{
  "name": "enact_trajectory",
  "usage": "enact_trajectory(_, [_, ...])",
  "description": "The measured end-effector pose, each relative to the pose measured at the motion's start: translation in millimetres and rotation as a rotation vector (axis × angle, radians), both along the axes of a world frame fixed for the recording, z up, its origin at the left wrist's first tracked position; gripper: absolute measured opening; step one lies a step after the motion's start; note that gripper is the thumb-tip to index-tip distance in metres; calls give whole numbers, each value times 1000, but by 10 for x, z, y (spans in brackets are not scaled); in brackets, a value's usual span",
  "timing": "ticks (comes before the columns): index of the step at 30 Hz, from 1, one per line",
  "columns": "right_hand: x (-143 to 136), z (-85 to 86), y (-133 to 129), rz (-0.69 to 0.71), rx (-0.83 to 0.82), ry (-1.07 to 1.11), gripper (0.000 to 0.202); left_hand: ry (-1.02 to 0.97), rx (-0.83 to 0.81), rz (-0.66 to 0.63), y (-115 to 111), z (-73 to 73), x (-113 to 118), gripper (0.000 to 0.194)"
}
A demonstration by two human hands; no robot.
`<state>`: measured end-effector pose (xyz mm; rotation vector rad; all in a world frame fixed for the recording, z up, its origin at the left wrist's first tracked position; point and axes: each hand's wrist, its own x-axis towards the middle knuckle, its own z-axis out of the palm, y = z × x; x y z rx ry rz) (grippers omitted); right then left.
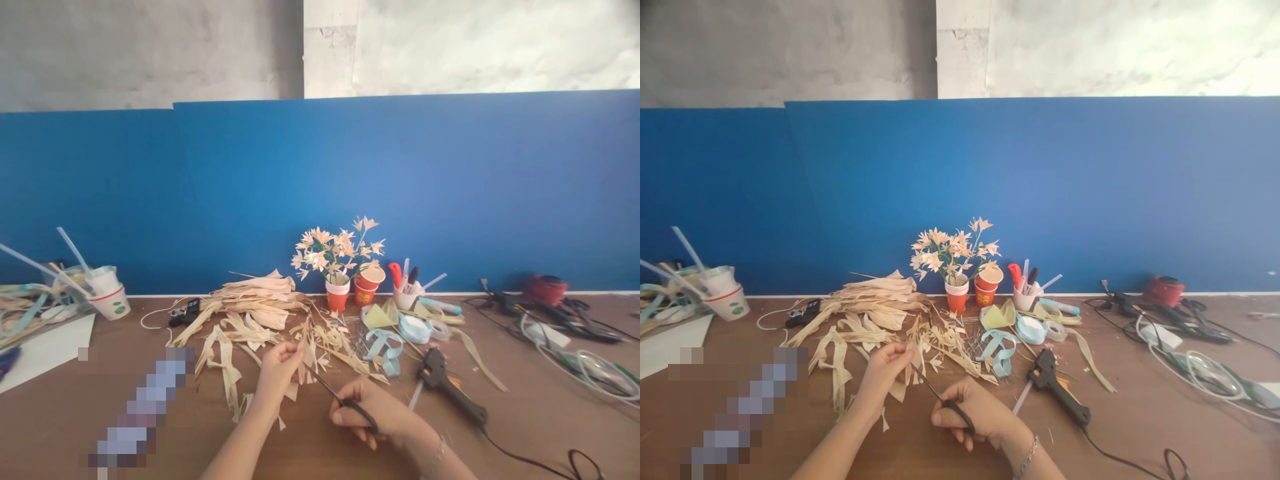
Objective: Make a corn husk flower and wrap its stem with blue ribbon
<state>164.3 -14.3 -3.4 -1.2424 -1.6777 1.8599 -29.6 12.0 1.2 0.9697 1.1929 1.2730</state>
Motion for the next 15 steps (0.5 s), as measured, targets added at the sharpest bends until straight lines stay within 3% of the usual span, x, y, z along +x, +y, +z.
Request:
enact_trajectory(4, [11,-8,6,18,12,-2,27,-1,-6,16,5,-32,-14,20])
enact_trajectory(8, [-22,-21,22,-12,64,19,30,-33,29,120,16,-79,-6,20])
enact_trajectory(15, [-315,-27,-51,-481,692,126,25,3,43,137,-72,-168,179,22])
